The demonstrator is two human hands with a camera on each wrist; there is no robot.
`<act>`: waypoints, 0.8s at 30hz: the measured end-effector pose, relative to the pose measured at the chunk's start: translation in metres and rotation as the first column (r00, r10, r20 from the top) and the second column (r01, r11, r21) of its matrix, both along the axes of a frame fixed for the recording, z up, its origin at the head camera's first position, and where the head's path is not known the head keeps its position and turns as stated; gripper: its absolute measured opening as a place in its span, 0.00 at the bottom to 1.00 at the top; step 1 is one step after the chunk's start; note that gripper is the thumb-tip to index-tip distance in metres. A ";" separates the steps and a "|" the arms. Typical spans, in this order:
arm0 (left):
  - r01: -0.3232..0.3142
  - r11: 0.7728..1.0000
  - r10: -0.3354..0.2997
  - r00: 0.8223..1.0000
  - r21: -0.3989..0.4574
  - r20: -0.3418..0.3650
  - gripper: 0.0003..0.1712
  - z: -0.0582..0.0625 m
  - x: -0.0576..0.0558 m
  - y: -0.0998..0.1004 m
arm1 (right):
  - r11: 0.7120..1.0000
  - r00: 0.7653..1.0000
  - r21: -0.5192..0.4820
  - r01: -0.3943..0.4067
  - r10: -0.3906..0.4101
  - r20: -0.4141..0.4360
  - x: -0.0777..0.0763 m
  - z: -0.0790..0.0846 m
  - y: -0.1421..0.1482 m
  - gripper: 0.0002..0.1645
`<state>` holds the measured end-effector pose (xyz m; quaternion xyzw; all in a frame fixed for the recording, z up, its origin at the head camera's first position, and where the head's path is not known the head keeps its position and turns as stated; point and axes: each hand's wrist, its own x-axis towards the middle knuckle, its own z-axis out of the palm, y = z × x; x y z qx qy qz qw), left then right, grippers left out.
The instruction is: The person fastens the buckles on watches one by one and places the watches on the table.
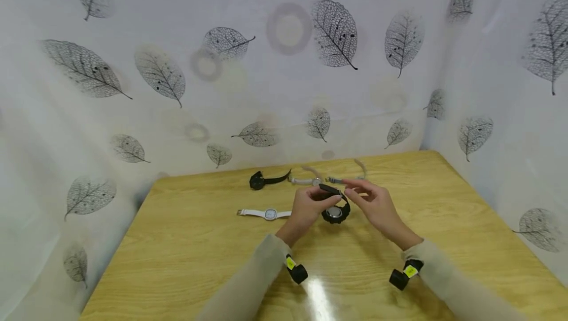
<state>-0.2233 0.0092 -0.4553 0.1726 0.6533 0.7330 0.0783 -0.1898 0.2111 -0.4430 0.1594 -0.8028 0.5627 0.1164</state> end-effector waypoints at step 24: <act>-0.029 0.992 0.017 0.995 -0.123 -0.099 0.11 0.002 0.002 0.000 | 0.966 0.989 0.229 -0.121 0.137 -0.055 -0.019 0.031 -0.008 0.13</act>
